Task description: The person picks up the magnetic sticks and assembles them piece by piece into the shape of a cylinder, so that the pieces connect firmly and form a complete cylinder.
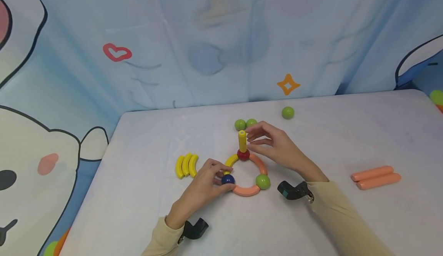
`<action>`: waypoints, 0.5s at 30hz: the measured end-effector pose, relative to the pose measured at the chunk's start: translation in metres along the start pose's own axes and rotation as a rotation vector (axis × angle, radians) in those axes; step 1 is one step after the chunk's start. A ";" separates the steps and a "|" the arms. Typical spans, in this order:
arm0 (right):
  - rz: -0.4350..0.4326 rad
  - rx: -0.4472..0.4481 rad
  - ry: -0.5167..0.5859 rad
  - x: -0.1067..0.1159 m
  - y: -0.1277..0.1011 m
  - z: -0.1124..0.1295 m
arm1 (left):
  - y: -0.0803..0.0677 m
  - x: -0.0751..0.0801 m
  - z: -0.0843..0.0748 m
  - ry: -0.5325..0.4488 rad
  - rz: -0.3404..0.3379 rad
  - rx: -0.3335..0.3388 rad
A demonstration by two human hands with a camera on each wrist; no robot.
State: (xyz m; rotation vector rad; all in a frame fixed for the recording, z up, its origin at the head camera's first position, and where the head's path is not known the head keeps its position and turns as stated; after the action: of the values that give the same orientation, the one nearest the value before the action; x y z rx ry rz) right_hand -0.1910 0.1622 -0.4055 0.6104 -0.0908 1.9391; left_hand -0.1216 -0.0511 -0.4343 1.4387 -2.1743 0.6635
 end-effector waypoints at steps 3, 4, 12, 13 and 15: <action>-0.026 0.013 -0.092 0.019 -0.014 -0.003 | 0.001 -0.001 0.000 0.002 -0.001 -0.007; -0.033 0.022 -0.134 0.027 -0.021 -0.005 | 0.001 -0.001 0.000 0.002 -0.002 -0.013; -0.019 -0.066 -0.528 0.106 -0.089 -0.043 | -0.001 0.000 0.004 -0.031 -0.007 0.012; 0.001 -0.115 -0.556 0.116 -0.097 -0.051 | -0.001 0.000 0.005 -0.035 -0.008 0.019; 0.047 -0.210 -0.617 0.134 -0.114 -0.067 | -0.002 0.001 0.006 -0.038 -0.011 0.022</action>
State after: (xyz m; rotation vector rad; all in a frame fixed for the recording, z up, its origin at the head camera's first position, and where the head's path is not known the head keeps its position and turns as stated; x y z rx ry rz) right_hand -0.1591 0.3469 -0.4264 1.0481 -0.6905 1.6945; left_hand -0.1205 -0.0556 -0.4381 1.4850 -2.1928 0.6629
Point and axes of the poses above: each hand's wrist, its own y-axis towards the middle knuckle, its own x-axis out of the back of the hand, z = x × y, the point moved 5 cm from there along y, towards the middle knuckle, and after that the axes turned 3 degrees about -y, right-handed, at the moved point
